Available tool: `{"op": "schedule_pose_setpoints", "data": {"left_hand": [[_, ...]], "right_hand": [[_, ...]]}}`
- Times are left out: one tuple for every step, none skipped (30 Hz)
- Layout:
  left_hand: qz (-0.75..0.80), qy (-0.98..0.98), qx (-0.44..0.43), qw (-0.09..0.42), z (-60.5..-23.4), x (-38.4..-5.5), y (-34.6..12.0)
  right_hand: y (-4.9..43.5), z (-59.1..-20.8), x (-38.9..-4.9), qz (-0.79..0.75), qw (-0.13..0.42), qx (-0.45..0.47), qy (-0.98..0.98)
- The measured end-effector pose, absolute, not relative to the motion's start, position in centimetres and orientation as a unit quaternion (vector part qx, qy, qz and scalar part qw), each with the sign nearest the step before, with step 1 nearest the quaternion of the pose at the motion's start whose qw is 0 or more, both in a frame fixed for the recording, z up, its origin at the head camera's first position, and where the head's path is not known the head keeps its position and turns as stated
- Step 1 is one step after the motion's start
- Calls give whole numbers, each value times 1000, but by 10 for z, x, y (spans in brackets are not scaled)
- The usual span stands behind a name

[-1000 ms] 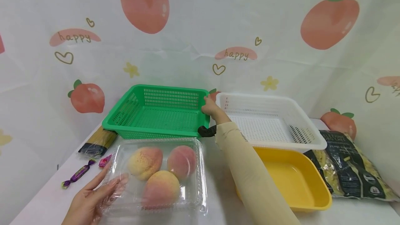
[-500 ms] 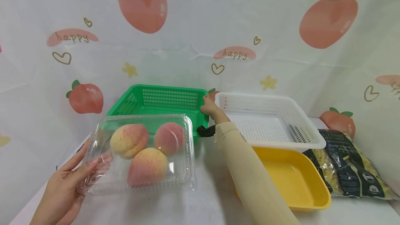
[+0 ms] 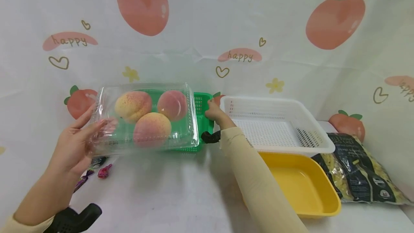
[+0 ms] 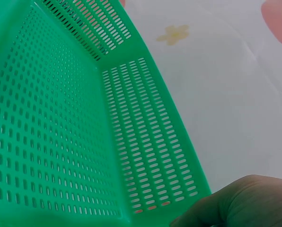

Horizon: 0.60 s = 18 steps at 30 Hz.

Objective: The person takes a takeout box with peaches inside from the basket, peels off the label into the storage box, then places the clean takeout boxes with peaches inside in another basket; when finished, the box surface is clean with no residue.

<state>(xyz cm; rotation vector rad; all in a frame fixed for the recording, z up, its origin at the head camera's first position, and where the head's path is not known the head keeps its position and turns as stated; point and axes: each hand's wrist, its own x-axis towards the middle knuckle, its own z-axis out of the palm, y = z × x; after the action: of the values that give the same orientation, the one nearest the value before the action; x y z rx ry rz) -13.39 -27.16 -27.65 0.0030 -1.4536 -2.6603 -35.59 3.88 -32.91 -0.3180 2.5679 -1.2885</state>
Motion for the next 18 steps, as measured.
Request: {"op": "schedule_pose_setpoints", "data": {"left_hand": [[-875,-482,-3,51,-274,-138,-271],[-873,-486,-8,49,-272,-142,-271],[-873,-485,-14,46,-269,-145,-270],[-871,-489,-15,44,-267,-149,-269],[-869,-493,-17,42,-265,-152,-269],[-868,-494,-19,41,-264,-155,-268],[-867,-497,-20,39,-262,-158,-267],[-865,-500,-19,38,-260,-161,-266],[-865,-501,-21,35,-258,-165,-266],[-864,-503,-25,31,-256,-168,-265],[-863,-503,-31,27,-254,-172,-264],[-862,-505,-35,22,-252,-175,-263],[-862,-506,-38,18,-250,-179,-262],[-860,-508,-38,13,-248,-182,-261],[-856,-515,-35,11,-247,-186,-260],[-855,-518,-31,9,-245,-189,-259],[-851,-524,-27,7,-243,-192,-259],[-849,-528,-23,4,-242,-195,-258]], "right_hand": [[39,-329,-355,-444,125,-110,881],[39,-329,-355,-444,125,-112,880],[39,-328,-355,-444,125,-112,880],[39,-328,-354,-445,126,-113,879],[38,-328,-354,-446,127,-113,879],[38,-328,-354,-446,128,-113,878],[38,-328,-353,-447,130,-112,878],[38,-328,-353,-448,130,-111,878],[39,-328,-353,-449,130,-110,877],[39,-328,-353,-450,130,-110,877],[39,-328,-353,-451,129,-109,877],[39,-327,-353,-452,128,-109,876],[39,-327,-353,-452,128,-109,876],[39,-327,-353,-453,127,-110,876],[39,-327,-353,-453,126,-110,875],[39,-327,-353,-452,125,-110,876],[39,-327,-353,-452,125,-110,876],[39,-327,-353,-451,124,-110,877]]}}
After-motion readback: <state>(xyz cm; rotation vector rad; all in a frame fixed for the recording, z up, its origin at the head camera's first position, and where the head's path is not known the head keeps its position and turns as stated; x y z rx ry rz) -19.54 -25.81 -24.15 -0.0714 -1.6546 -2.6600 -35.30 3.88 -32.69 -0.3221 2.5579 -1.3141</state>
